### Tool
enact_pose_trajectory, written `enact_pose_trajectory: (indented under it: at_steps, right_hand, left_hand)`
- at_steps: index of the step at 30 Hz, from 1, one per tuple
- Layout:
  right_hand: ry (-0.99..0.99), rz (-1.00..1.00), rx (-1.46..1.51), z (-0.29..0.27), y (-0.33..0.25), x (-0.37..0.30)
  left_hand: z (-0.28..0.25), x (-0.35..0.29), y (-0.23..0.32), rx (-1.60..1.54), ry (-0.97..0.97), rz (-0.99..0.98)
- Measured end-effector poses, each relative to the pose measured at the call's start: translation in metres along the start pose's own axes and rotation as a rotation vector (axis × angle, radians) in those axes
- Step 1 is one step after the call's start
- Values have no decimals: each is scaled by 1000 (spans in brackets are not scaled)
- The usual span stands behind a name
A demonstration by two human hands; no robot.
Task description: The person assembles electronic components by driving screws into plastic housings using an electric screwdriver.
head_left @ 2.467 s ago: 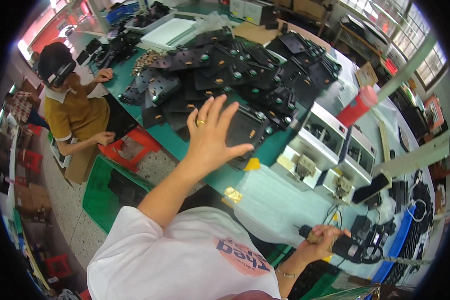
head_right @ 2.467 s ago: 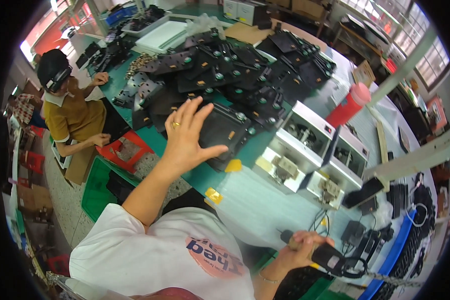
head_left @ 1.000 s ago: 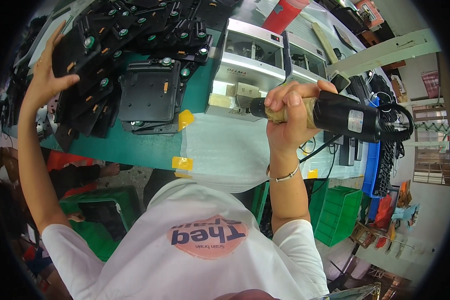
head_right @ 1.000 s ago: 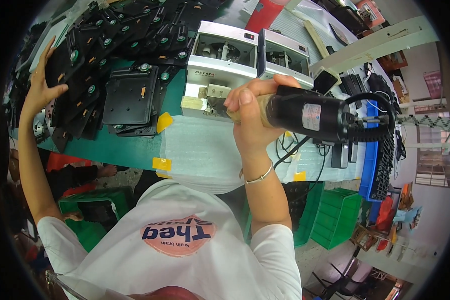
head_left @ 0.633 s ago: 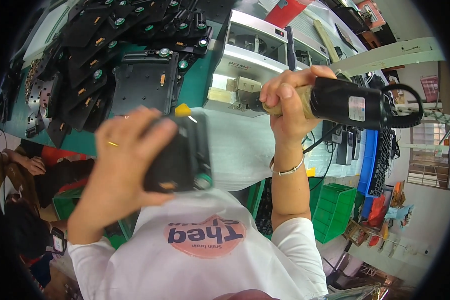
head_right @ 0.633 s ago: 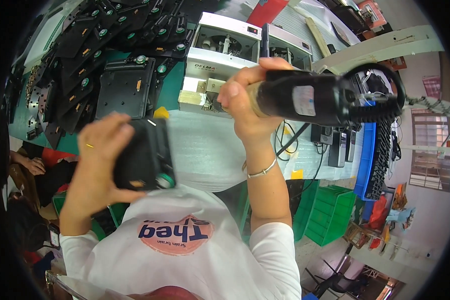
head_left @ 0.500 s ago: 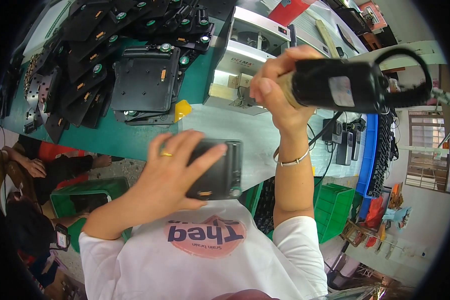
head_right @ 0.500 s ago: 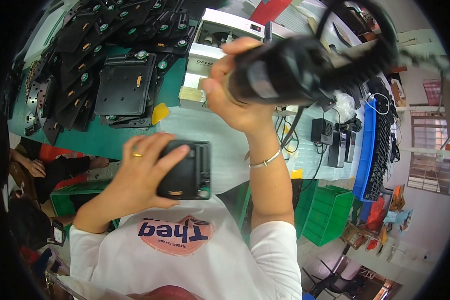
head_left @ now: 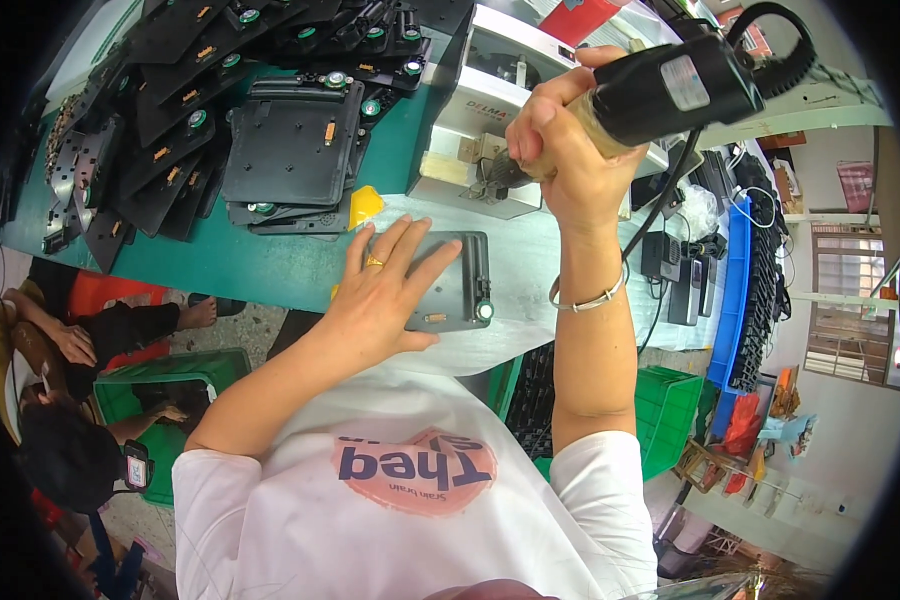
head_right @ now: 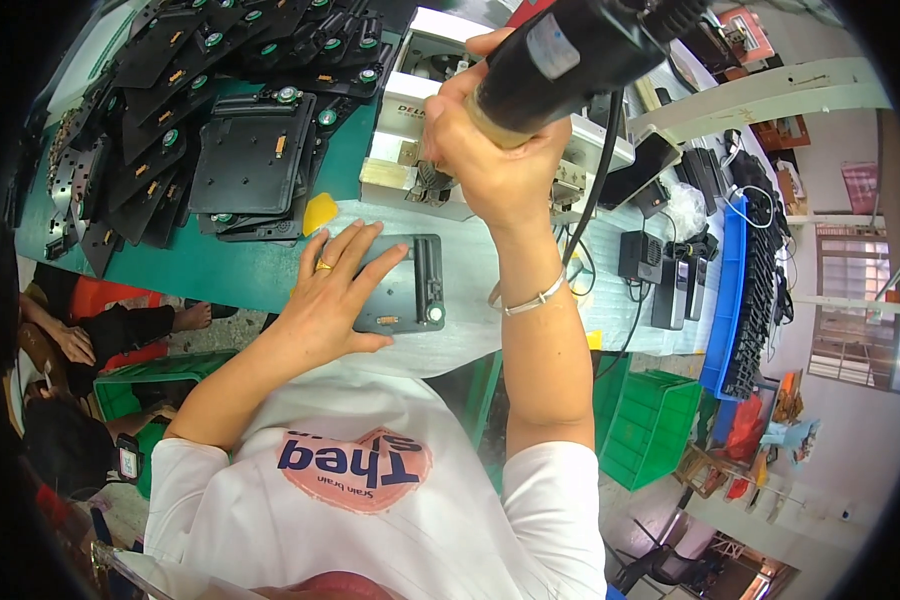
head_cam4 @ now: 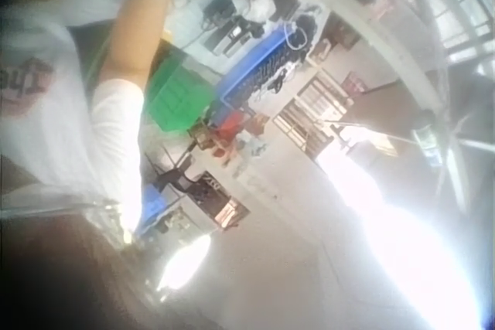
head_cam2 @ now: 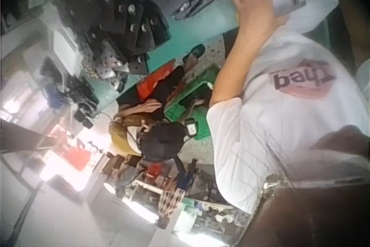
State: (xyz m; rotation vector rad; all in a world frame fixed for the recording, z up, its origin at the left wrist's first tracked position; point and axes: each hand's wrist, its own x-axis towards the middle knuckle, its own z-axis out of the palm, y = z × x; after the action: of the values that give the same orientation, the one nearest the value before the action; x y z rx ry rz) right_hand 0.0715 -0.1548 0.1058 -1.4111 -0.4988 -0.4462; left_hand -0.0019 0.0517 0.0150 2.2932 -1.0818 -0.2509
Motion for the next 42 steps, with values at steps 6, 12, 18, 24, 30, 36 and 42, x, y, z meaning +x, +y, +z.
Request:
enact_pose_trajectory:
  at_steps: [6, 12, 18, 24, 30, 36, 42]
  right_hand:
    - [128, 2, -75, 4, -6, -9]
    - [174, 9, 114, 6, -29, -50]
    - [124, 87, 30, -3, -39, -96]
    - [151, 102, 52, 0, -35, -110]
    - [189, 111, 23, 4, -33, -112]
    - [196, 121, -15, 4, -29, -113]
    - [198, 119, -1, 2, -25, -111]
  left_hand:
    - [0, -4, -3, -43, 23, 5]
    - [0, -7, -9, -66, 82, 35]
    - [20, -5, -1, -53, 260, 316]
    - [39, -1, 1, 88, 312, 317]
    - [40, -1, 3, 94, 325, 297]
    - [41, 0, 3, 91, 337, 289]
    - [43, 0, 2, 98, 365, 288]
